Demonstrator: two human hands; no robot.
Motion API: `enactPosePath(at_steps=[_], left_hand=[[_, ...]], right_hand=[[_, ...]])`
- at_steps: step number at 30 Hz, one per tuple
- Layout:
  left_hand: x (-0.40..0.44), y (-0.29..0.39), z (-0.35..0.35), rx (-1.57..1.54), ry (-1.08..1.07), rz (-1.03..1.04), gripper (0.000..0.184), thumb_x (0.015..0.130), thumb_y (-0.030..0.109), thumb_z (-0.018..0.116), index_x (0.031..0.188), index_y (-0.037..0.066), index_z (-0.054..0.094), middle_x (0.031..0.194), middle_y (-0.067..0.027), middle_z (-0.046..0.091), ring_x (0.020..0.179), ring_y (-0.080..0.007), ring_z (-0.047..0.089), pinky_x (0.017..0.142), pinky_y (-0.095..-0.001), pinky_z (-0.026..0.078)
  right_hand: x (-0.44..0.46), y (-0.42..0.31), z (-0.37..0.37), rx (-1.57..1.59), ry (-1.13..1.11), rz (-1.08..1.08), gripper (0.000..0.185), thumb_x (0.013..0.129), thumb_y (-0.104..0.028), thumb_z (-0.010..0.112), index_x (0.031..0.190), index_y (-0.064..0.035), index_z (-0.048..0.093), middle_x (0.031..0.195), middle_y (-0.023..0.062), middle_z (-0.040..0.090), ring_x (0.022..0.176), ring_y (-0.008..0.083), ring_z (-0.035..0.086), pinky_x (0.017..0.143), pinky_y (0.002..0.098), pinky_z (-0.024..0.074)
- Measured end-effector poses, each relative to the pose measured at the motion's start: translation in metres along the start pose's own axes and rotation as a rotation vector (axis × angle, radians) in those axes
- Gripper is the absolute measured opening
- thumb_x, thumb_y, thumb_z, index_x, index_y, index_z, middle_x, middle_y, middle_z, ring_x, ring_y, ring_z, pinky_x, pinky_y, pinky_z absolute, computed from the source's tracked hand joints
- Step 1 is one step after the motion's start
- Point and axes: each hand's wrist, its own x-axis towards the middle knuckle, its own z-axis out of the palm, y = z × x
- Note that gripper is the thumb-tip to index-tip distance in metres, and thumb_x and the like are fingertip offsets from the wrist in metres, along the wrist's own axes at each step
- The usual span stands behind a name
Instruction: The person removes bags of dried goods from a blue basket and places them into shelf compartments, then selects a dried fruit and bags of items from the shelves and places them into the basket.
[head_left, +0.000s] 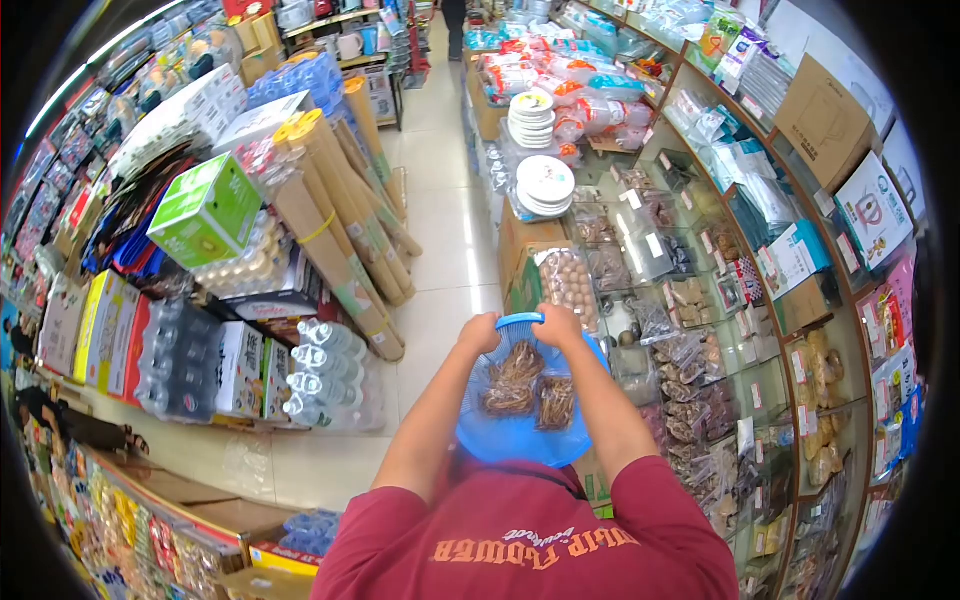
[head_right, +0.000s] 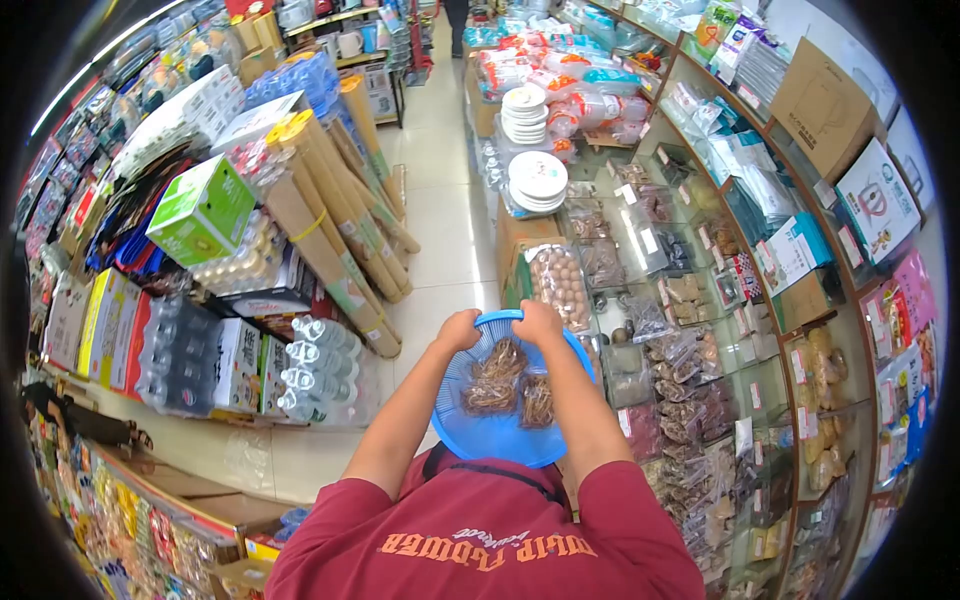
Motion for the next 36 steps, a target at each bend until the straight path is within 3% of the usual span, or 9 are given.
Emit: enactPosePath(at_steps=[9, 11, 15, 17, 19, 25, 26, 29, 36], left_hand=[[0.073, 0.006, -0.010, 0.099, -0.080, 0.025, 0.023, 0.073, 0.009, 0.058, 0.095, 0.008, 0.065, 0.095, -0.0202, 0.067, 0.091, -0.0380, 0.063, 0.082, -0.0458, 0.050], [0.092, -0.009, 0.001, 0.049, -0.055, 0.106, 0.024, 0.070, 0.012, 0.065, 0.092, 0.005, 0.064, 0.089, -0.0219, 0.066, 0.088, -0.0397, 0.063, 0.080, -0.0464, 0.050], [0.127, -0.006, 0.001, 0.081, -0.111, 0.075, 0.027, 0.069, 0.010, 0.060, 0.095, 0.008, 0.065, 0.095, -0.0211, 0.066, 0.092, -0.0380, 0.063, 0.081, -0.0460, 0.050], [0.151, -0.003, 0.001, 0.043, -0.075, 0.050, 0.027, 0.069, 0.015, 0.070, 0.093, 0.005, 0.064, 0.089, -0.0218, 0.066, 0.088, -0.0396, 0.063, 0.078, -0.0459, 0.050], [0.173, 0.010, -0.003, 0.089, -0.094, 0.075, 0.028, 0.069, 0.015, 0.070, 0.095, 0.005, 0.064, 0.090, -0.0217, 0.066, 0.089, -0.0393, 0.063, 0.079, -0.0458, 0.049], [0.256, 0.039, 0.016, 0.181, -0.194, 0.139, 0.034, 0.069, 0.015, 0.070, 0.101, 0.008, 0.064, 0.097, -0.0210, 0.066, 0.094, -0.0386, 0.062, 0.082, -0.0458, 0.049], [0.268, 0.044, 0.024, 0.170, -0.194, 0.178, 0.035, 0.068, 0.015, 0.070, 0.102, 0.008, 0.064, 0.098, -0.0209, 0.066, 0.094, -0.0386, 0.062, 0.082, -0.0459, 0.048], [0.290, 0.067, 0.037, 0.195, -0.206, 0.221, 0.037, 0.068, 0.014, 0.068, 0.105, 0.009, 0.064, 0.097, -0.0210, 0.066, 0.094, -0.0387, 0.062, 0.082, -0.0457, 0.049], [0.337, 0.106, 0.056, 0.278, -0.324, 0.294, 0.036, 0.070, 0.012, 0.062, 0.106, 0.010, 0.064, 0.097, -0.0219, 0.066, 0.094, -0.0387, 0.062, 0.084, -0.0451, 0.049]], right_hand=[[0.058, 0.022, 0.004, 0.027, 0.103, 0.095, 0.027, 0.069, -0.028, 0.063, 0.086, -0.0073, 0.062, 0.093, 0.0179, 0.066, 0.092, 0.0358, 0.062, 0.080, 0.0472, 0.0492], [0.073, 0.030, 0.012, 0.021, 0.094, 0.039, 0.026, 0.069, -0.027, 0.063, 0.086, -0.0073, 0.062, 0.092, 0.0179, 0.066, 0.091, 0.0356, 0.063, 0.080, 0.0471, 0.0494], [0.108, 0.041, 0.012, 0.027, 0.120, 0.017, 0.027, 0.069, -0.026, 0.062, 0.087, -0.0060, 0.062, 0.091, 0.0175, 0.066, 0.090, 0.0357, 0.063, 0.078, 0.0467, 0.0497], [0.124, 0.052, 0.008, 0.073, 0.152, 0.035, 0.028, 0.070, -0.025, 0.063, 0.089, -0.0053, 0.062, 0.090, 0.0170, 0.067, 0.088, 0.0355, 0.064, 0.077, 0.0464, 0.0500], [0.141, 0.063, -0.001, 0.049, 0.163, 0.031, 0.028, 0.070, -0.025, 0.063, 0.091, -0.0062, 0.063, 0.089, 0.0170, 0.067, 0.086, 0.0354, 0.064, 0.077, 0.0462, 0.0502], [0.182, 0.117, -0.024, 0.124, 0.136, 0.189, 0.030, 0.068, -0.025, 0.063, 0.093, -0.0077, 0.064, 0.096, 0.0170, 0.066, 0.091, 0.0357, 0.062, 0.080, 0.0472, 0.0497], [0.182, 0.128, -0.020, 0.095, 0.301, 0.101, 0.031, 0.068, -0.025, 0.063, 0.093, -0.0075, 0.064, 0.099, 0.0173, 0.065, 0.093, 0.0361, 0.062, 0.080, 0.0475, 0.0496], [0.188, 0.153, -0.029, 0.215, 0.174, 0.244, 0.031, 0.068, -0.025, 0.063, 0.093, -0.0073, 0.063, 0.099, 0.0172, 0.065, 0.093, 0.0372, 0.061, 0.080, 0.0479, 0.0493], [0.199, 0.199, -0.019, 0.317, 0.235, 0.385, 0.030, 0.067, -0.025, 0.064, 0.091, -0.0073, 0.062, 0.094, 0.0176, 0.065, 0.090, 0.0380, 0.061, 0.079, 0.0483, 0.0490]])
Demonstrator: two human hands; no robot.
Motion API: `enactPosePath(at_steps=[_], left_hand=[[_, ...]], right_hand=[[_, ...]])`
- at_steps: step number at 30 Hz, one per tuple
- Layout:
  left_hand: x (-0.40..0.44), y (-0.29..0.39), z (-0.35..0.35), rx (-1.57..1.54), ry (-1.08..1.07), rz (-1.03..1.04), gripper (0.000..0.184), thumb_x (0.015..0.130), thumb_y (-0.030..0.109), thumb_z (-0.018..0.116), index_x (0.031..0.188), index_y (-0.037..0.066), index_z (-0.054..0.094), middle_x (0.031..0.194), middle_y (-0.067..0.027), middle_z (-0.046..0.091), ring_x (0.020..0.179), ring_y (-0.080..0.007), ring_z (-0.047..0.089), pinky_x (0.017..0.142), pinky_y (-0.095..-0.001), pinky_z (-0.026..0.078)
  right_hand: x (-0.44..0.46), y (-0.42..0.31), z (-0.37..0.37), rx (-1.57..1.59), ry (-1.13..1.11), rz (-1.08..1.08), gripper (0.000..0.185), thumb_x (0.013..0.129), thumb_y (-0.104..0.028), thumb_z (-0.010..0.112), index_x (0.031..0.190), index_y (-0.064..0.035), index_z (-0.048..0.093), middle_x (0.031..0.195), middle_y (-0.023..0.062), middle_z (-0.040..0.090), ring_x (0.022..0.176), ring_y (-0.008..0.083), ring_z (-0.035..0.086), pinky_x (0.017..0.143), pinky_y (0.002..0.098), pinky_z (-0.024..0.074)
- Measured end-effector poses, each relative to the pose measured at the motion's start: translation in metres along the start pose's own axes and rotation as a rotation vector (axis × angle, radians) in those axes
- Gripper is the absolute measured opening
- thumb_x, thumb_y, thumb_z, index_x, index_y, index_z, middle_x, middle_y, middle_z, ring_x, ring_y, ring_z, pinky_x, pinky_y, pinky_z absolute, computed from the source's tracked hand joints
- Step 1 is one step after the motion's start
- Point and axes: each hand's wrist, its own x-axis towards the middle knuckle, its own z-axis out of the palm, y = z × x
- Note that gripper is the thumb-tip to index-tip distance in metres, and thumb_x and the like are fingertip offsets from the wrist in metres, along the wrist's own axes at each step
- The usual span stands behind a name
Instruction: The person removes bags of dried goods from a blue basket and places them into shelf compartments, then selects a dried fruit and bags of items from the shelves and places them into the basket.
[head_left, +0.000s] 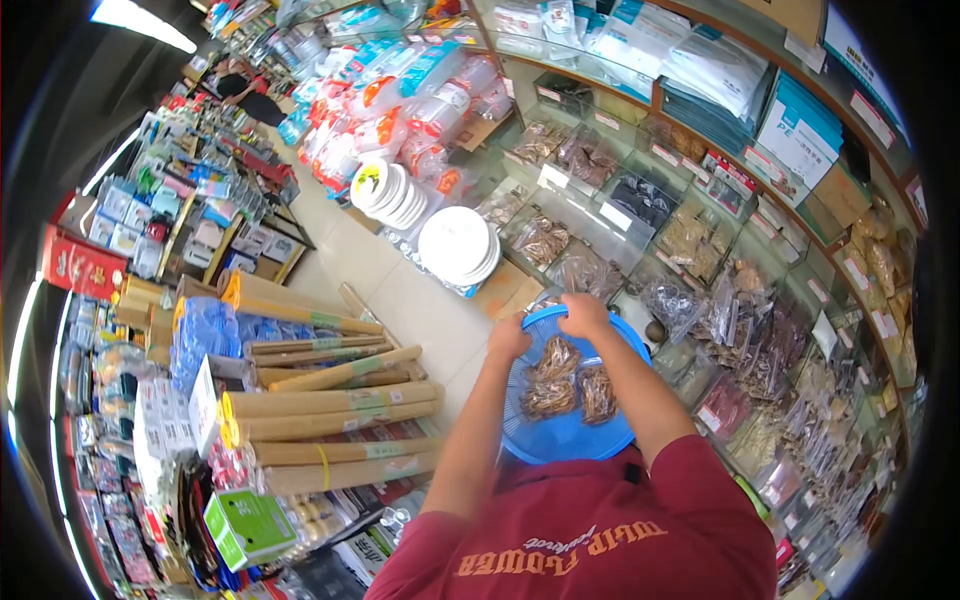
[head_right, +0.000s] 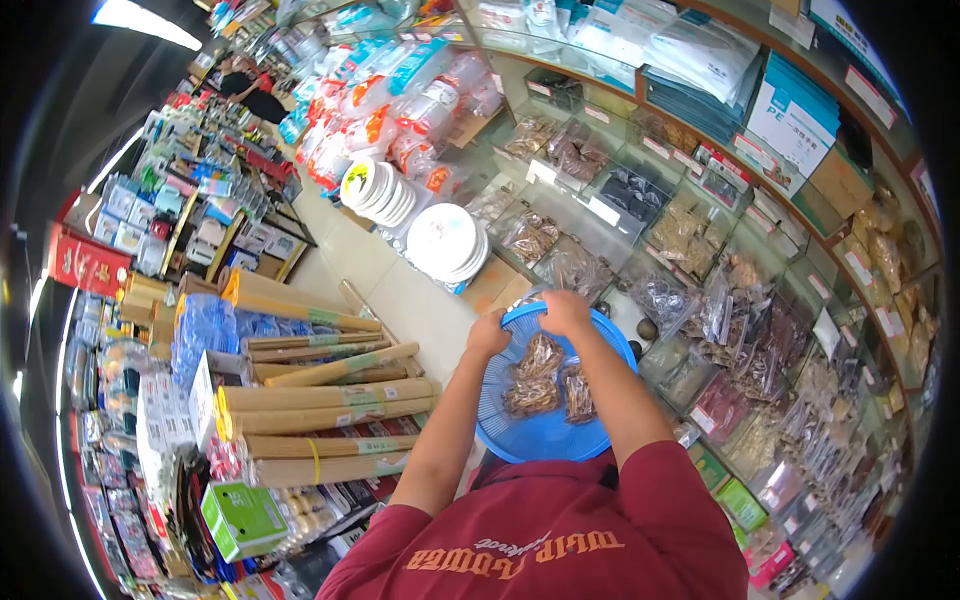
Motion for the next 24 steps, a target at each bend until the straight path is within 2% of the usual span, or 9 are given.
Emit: enactPosePath(at_steps=[2, 6, 9, 11, 17, 21, 24], left_hand=[[0.017, 0.002, -0.003, 0.055, -0.048, 0.011, 0.040, 0.071, 0.012, 0.058, 0.110, 0.013, 0.063, 0.098, -0.0204, 0.067, 0.094, -0.0372, 0.064, 0.083, -0.0467, 0.050], [0.052, 0.001, -0.012, 0.107, -0.107, 0.082, 0.038, 0.071, 0.014, 0.059, 0.110, 0.014, 0.063, 0.098, -0.0201, 0.067, 0.093, -0.0379, 0.064, 0.083, -0.0475, 0.050], [0.082, 0.000, -0.028, 0.047, -0.074, 0.112, 0.034, 0.072, 0.015, 0.059, 0.105, 0.014, 0.065, 0.097, -0.0212, 0.067, 0.093, -0.0389, 0.063, 0.083, -0.0483, 0.050], [0.099, 0.000, -0.041, 0.004, -0.137, 0.156, 0.028, 0.073, 0.018, 0.061, 0.100, 0.012, 0.065, 0.096, -0.0232, 0.066, 0.093, -0.0398, 0.063, 0.084, -0.0488, 0.049], [0.139, -0.009, -0.043, -0.017, -0.191, 0.244, 0.029, 0.074, 0.023, 0.065, 0.100, 0.009, 0.064, 0.097, -0.0224, 0.066, 0.093, -0.0406, 0.062, 0.084, -0.0487, 0.049], [0.151, -0.003, -0.036, -0.017, -0.265, 0.328, 0.029, 0.073, 0.024, 0.067, 0.098, 0.009, 0.065, 0.094, -0.0222, 0.066, 0.092, -0.0384, 0.063, 0.083, -0.0467, 0.049], [0.161, -0.001, -0.021, -0.026, -0.348, 0.437, 0.029, 0.073, 0.025, 0.067, 0.098, 0.009, 0.065, 0.096, -0.0219, 0.066, 0.093, -0.0385, 0.063, 0.084, -0.0470, 0.049]], right_hand=[[0.009, 0.003, -0.003, -0.033, -0.013, 0.034, 0.030, 0.067, -0.025, 0.064, 0.092, -0.0079, 0.062, 0.093, 0.0174, 0.065, 0.091, 0.0379, 0.061, 0.079, 0.0490, 0.0487], [0.030, 0.005, -0.004, -0.033, 0.052, 0.064, 0.030, 0.067, -0.026, 0.063, 0.092, -0.0081, 0.062, 0.093, 0.0175, 0.065, 0.092, 0.0377, 0.061, 0.079, 0.0495, 0.0484], [0.054, -0.003, -0.017, -0.063, 0.057, 0.138, 0.031, 0.067, -0.027, 0.062, 0.092, -0.0078, 0.062, 0.093, 0.0173, 0.065, 0.092, 0.0378, 0.061, 0.079, 0.0500, 0.0480], [0.065, -0.009, -0.022, -0.052, 0.083, 0.179, 0.031, 0.068, -0.027, 0.062, 0.092, -0.0078, 0.063, 0.094, 0.0173, 0.065, 0.093, 0.0380, 0.061, 0.080, 0.0501, 0.0477], [0.082, -0.015, -0.026, -0.092, 0.127, 0.254, 0.030, 0.068, -0.026, 0.062, 0.092, -0.0082, 0.063, 0.096, 0.0178, 0.066, 0.095, 0.0375, 0.061, 0.082, 0.0487, 0.0484], [0.074, -0.012, -0.019, -0.098, 0.173, 0.362, 0.030, 0.068, -0.027, 0.063, 0.092, -0.0081, 0.063, 0.096, 0.0172, 0.066, 0.094, 0.0370, 0.061, 0.081, 0.0481, 0.0488], [0.062, -0.012, -0.020, -0.085, 0.122, 0.513, 0.032, 0.069, -0.029, 0.063, 0.094, -0.0082, 0.063, 0.097, 0.0170, 0.066, 0.094, 0.0364, 0.061, 0.082, 0.0478, 0.0488]])
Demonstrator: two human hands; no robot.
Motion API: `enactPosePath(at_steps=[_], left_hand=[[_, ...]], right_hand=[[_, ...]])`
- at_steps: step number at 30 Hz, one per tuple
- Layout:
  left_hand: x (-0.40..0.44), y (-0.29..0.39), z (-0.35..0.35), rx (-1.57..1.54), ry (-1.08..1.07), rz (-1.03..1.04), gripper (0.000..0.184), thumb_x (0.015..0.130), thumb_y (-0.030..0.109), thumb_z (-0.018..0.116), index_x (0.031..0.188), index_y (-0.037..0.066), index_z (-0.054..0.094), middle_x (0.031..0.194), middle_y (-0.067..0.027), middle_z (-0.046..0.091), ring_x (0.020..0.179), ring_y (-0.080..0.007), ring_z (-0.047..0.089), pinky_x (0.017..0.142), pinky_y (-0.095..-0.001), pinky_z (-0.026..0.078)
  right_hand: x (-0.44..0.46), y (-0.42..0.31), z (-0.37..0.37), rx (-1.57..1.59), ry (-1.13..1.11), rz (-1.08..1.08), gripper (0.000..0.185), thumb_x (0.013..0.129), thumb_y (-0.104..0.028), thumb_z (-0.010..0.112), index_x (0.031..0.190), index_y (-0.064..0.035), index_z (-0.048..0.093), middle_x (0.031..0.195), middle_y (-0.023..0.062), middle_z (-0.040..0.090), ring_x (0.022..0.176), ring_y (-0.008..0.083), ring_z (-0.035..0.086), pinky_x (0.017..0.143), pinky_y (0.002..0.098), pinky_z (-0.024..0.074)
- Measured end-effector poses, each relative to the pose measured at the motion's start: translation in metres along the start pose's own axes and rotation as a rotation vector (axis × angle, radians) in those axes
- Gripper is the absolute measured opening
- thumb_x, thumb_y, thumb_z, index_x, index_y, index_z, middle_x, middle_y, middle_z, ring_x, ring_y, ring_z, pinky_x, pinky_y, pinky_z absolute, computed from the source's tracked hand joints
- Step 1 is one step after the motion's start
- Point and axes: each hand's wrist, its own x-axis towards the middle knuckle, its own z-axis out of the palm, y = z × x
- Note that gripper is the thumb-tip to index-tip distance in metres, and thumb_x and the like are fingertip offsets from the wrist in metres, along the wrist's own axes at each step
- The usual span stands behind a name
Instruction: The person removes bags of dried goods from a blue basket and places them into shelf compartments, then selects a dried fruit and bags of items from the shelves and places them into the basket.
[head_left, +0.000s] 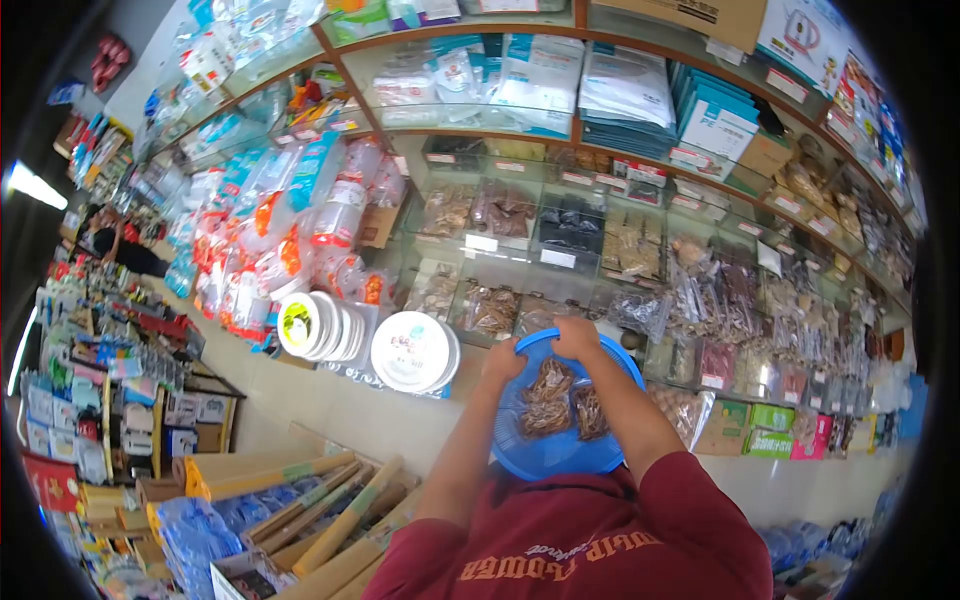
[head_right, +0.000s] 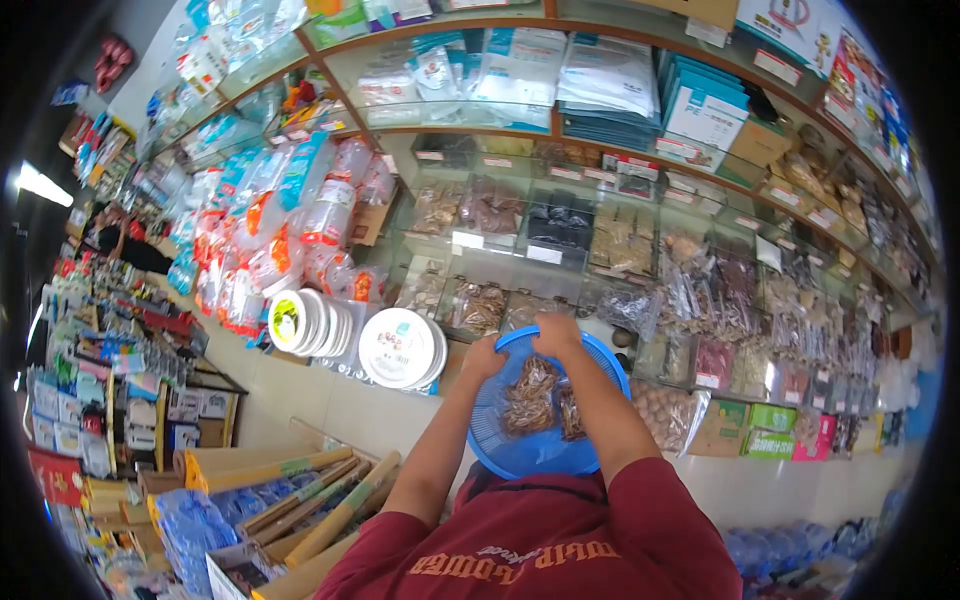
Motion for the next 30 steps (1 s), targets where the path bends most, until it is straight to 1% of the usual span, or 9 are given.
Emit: enactPosePath(at_steps=[3, 5, 8, 17, 20, 24, 27, 29, 30], left_hand=[[0.008, 0.011, 0.005, 0.009, -0.039, 0.052, 0.031, 0.073, 0.026, 0.066, 0.099, 0.008, 0.065, 0.097, -0.0214, 0.066, 0.093, -0.0390, 0.063, 0.084, -0.0472, 0.049], [0.016, 0.015, 0.012, 0.042, -0.110, 0.077, 0.031, 0.073, 0.025, 0.063, 0.100, 0.009, 0.064, 0.101, -0.0210, 0.065, 0.098, -0.0385, 0.061, 0.086, -0.0474, 0.048], [0.019, 0.034, 0.017, 0.050, -0.119, 0.150, 0.031, 0.073, 0.025, 0.063, 0.099, 0.009, 0.065, 0.101, -0.0208, 0.065, 0.097, -0.0386, 0.061, 0.086, -0.0477, 0.048], [0.011, 0.116, 0.069, 0.164, -0.177, 0.499, 0.027, 0.072, 0.023, 0.063, 0.095, 0.008, 0.064, 0.095, -0.0209, 0.065, 0.094, -0.0399, 0.061, 0.081, -0.0484, 0.048], [-0.015, 0.156, 0.098, 0.233, -0.196, 0.555, 0.028, 0.071, 0.023, 0.064, 0.094, 0.007, 0.063, 0.094, -0.0214, 0.065, 0.093, -0.0402, 0.061, 0.080, -0.0483, 0.049], [-0.053, 0.203, 0.142, 0.281, -0.339, 0.656, 0.030, 0.071, 0.023, 0.064, 0.095, 0.006, 0.063, 0.094, -0.0212, 0.065, 0.093, -0.0400, 0.061, 0.080, -0.0480, 0.049], [-0.078, 0.228, 0.181, 0.271, -0.364, 0.719, 0.030, 0.071, 0.023, 0.064, 0.097, 0.007, 0.063, 0.096, -0.0206, 0.066, 0.093, -0.0397, 0.062, 0.080, -0.0475, 0.049], [-0.103, 0.255, 0.201, 0.261, -0.394, 0.807, 0.028, 0.070, 0.025, 0.066, 0.091, 0.007, 0.064, 0.091, -0.0212, 0.066, 0.090, -0.0401, 0.062, 0.078, -0.0486, 0.048], [-0.122, 0.272, 0.205, 0.290, -0.421, 0.824, 0.028, 0.070, 0.025, 0.066, 0.092, 0.008, 0.065, 0.092, -0.0214, 0.066, 0.090, -0.0402, 0.062, 0.079, -0.0482, 0.048]], right_hand=[[-0.011, 0.013, -0.001, -0.031, 0.038, 0.059, 0.032, 0.070, -0.025, 0.064, 0.097, -0.0076, 0.064, 0.100, 0.0170, 0.066, 0.096, 0.0350, 0.062, 0.083, 0.0458, 0.0492], [-0.018, 0.023, -0.002, -0.031, 0.069, 0.073, 0.033, 0.070, -0.026, 0.064, 0.097, -0.0075, 0.064, 0.100, 0.0176, 0.065, 0.095, 0.0351, 0.062, 0.082, 0.0459, 0.0492], [-0.035, 0.038, -0.007, 0.002, 0.142, 0.127, 0.036, 0.069, -0.031, 0.066, 0.096, -0.0069, 0.063, 0.096, 0.0182, 0.066, 0.095, 0.0360, 0.062, 0.082, 0.0465, 0.0492], [-0.134, 0.095, -0.027, 0.090, 0.294, 0.417, 0.029, 0.070, -0.027, 0.064, 0.092, -0.0070, 0.065, 0.094, 0.0169, 0.067, 0.093, 0.0351, 0.064, 0.082, 0.0458, 0.0502], [-0.187, 0.124, -0.018, 0.141, 0.369, 0.490, 0.029, 0.069, -0.026, 0.065, 0.091, -0.0074, 0.066, 0.093, 0.0171, 0.067, 0.091, 0.0349, 0.064, 0.080, 0.0454, 0.0510], [-0.271, 0.146, -0.019, 0.162, 0.423, 0.625, 0.029, 0.067, -0.027, 0.065, 0.090, -0.0084, 0.066, 0.092, 0.0172, 0.067, 0.090, 0.0344, 0.064, 0.080, 0.0444, 0.0513], [-0.322, 0.168, -0.012, 0.179, 0.457, 0.704, 0.029, 0.067, -0.026, 0.065, 0.090, -0.0083, 0.066, 0.091, 0.0170, 0.067, 0.089, 0.0342, 0.065, 0.078, 0.0443, 0.0518], [-0.354, 0.192, 0.009, 0.142, 0.590, 0.720, 0.029, 0.068, -0.027, 0.064, 0.089, -0.0080, 0.066, 0.090, 0.0169, 0.068, 0.087, 0.0340, 0.065, 0.078, 0.0448, 0.0519], [-0.374, 0.196, 0.011, 0.147, 0.596, 0.745, 0.029, 0.068, -0.027, 0.064, 0.089, -0.0080, 0.066, 0.090, 0.0169, 0.068, 0.087, 0.0340, 0.065, 0.078, 0.0448, 0.0519]])
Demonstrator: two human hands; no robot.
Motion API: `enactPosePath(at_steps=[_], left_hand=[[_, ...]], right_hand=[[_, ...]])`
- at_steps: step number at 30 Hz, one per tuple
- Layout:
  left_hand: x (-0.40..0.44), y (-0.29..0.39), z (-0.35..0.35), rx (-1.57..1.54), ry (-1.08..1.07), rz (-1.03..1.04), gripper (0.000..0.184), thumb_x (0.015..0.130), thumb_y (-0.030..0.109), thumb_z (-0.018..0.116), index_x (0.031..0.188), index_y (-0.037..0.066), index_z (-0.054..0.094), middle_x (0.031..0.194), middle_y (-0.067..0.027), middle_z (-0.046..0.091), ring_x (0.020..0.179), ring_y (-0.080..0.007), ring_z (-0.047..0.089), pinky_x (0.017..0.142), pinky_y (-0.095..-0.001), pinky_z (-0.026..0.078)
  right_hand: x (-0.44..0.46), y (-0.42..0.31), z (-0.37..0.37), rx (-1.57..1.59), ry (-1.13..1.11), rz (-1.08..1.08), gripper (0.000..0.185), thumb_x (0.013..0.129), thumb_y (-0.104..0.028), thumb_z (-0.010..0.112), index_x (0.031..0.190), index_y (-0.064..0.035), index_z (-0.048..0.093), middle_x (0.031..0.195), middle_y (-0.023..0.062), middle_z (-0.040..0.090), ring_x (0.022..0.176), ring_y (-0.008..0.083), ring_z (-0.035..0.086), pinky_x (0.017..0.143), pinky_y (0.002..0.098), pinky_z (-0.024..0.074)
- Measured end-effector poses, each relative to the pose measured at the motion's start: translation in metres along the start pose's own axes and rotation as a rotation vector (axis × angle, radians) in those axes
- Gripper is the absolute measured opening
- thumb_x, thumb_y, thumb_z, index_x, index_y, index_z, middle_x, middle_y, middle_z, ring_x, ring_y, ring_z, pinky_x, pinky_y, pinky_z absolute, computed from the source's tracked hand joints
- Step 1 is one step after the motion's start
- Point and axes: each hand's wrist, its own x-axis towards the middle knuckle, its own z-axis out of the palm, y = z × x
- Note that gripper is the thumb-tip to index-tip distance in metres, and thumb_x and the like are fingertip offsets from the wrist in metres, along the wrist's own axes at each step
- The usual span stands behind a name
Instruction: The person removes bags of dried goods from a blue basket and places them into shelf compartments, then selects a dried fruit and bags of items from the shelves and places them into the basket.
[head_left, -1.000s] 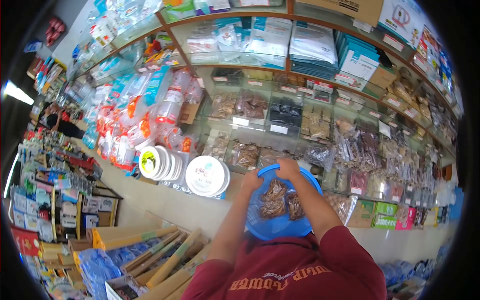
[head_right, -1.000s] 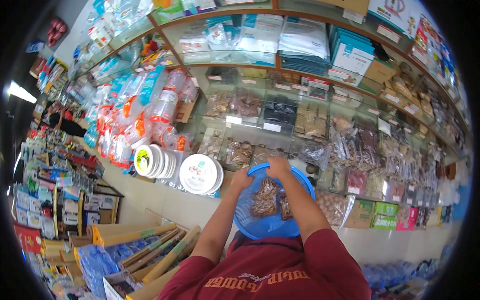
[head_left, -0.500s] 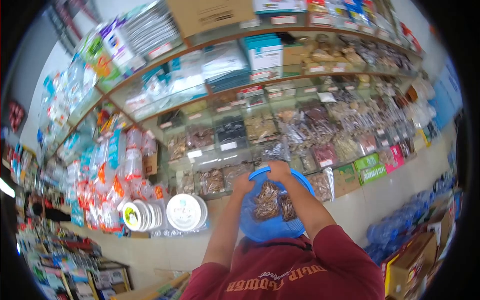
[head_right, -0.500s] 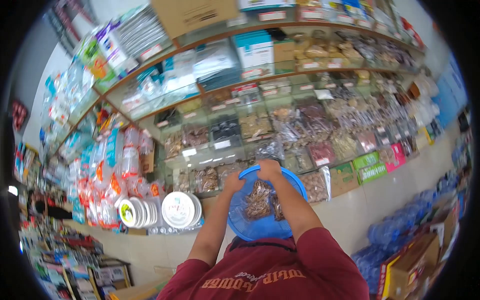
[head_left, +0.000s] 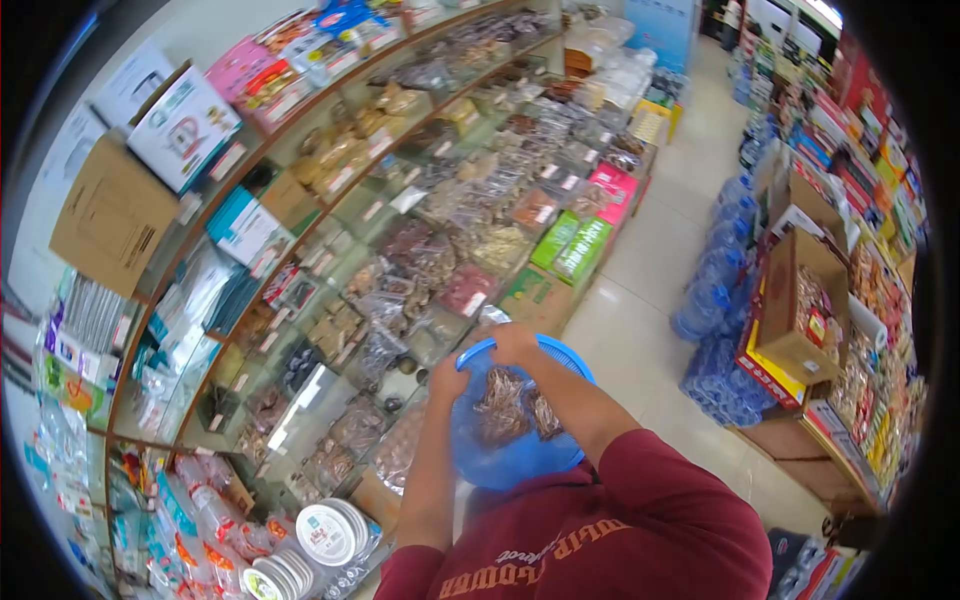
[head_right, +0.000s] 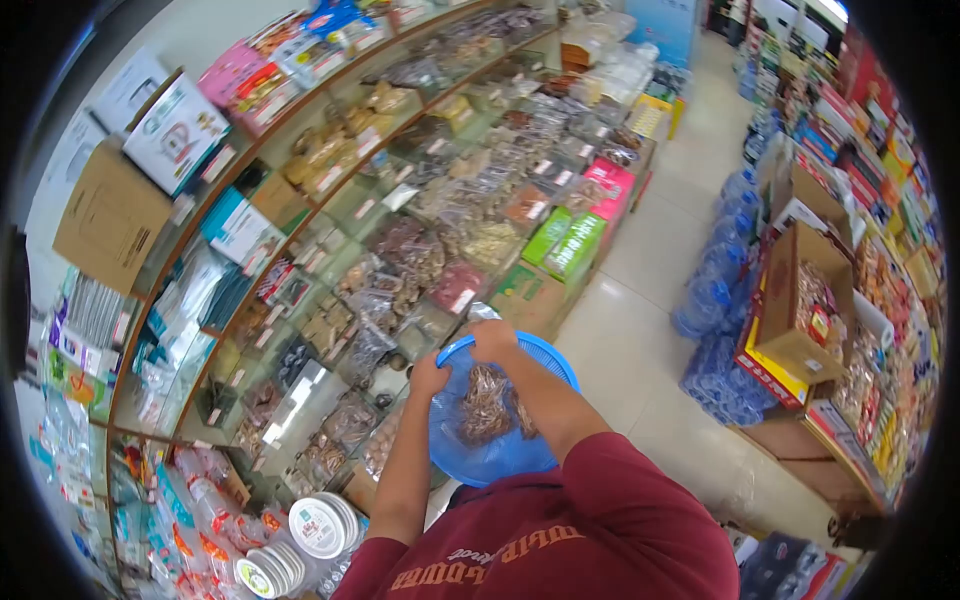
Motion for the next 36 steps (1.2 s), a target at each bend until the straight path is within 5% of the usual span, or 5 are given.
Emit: enactPosePath(at_steps=[6, 14, 19, 36], left_hand=[[0.034, 0.105, 0.060, 0.001, -0.148, 0.180, 0.028, 0.071, 0.025, 0.066, 0.094, 0.010, 0.065, 0.093, -0.0203, 0.066, 0.093, -0.0386, 0.062, 0.081, -0.0474, 0.048], [0.065, 0.204, 0.141, 0.083, -0.192, 0.426, 0.033, 0.074, 0.027, 0.064, 0.103, 0.011, 0.063, 0.102, -0.0193, 0.065, 0.097, -0.0387, 0.061, 0.083, -0.0459, 0.048], [0.088, 0.276, 0.162, 0.136, -0.427, 0.463, 0.028, 0.074, 0.026, 0.064, 0.097, 0.010, 0.062, 0.099, -0.0193, 0.065, 0.095, -0.0383, 0.061, 0.081, -0.0468, 0.048], [0.253, 0.447, 0.245, -0.009, -0.501, 0.825, 0.021, 0.075, 0.023, 0.061, 0.090, 0.009, 0.064, 0.090, -0.0217, 0.066, 0.089, -0.0404, 0.062, 0.078, -0.0489, 0.049]], right_hand=[[-0.061, 0.088, -0.071, -0.078, -0.086, 0.335, 0.028, 0.071, -0.029, 0.062, 0.089, -0.0084, 0.067, 0.092, 0.0169, 0.068, 0.089, 0.0330, 0.065, 0.079, 0.0446, 0.0518], [-0.133, 0.186, -0.104, -0.020, 0.160, 0.545, 0.031, 0.071, -0.030, 0.063, 0.091, -0.0063, 0.065, 0.092, 0.0171, 0.067, 0.090, 0.0338, 0.064, 0.080, 0.0445, 0.0515], [-0.158, 0.229, -0.135, -0.003, 0.259, 0.656, 0.029, 0.069, -0.028, 0.064, 0.086, -0.0047, 0.061, 0.088, 0.0198, 0.065, 0.086, 0.0381, 0.063, 0.077, 0.0468, 0.0503], [-0.107, 0.387, -0.231, -0.099, 0.352, 0.965, 0.026, 0.069, -0.026, 0.062, 0.085, -0.0054, 0.061, 0.089, 0.0168, 0.066, 0.086, 0.0368, 0.063, 0.076, 0.0470, 0.0506]])
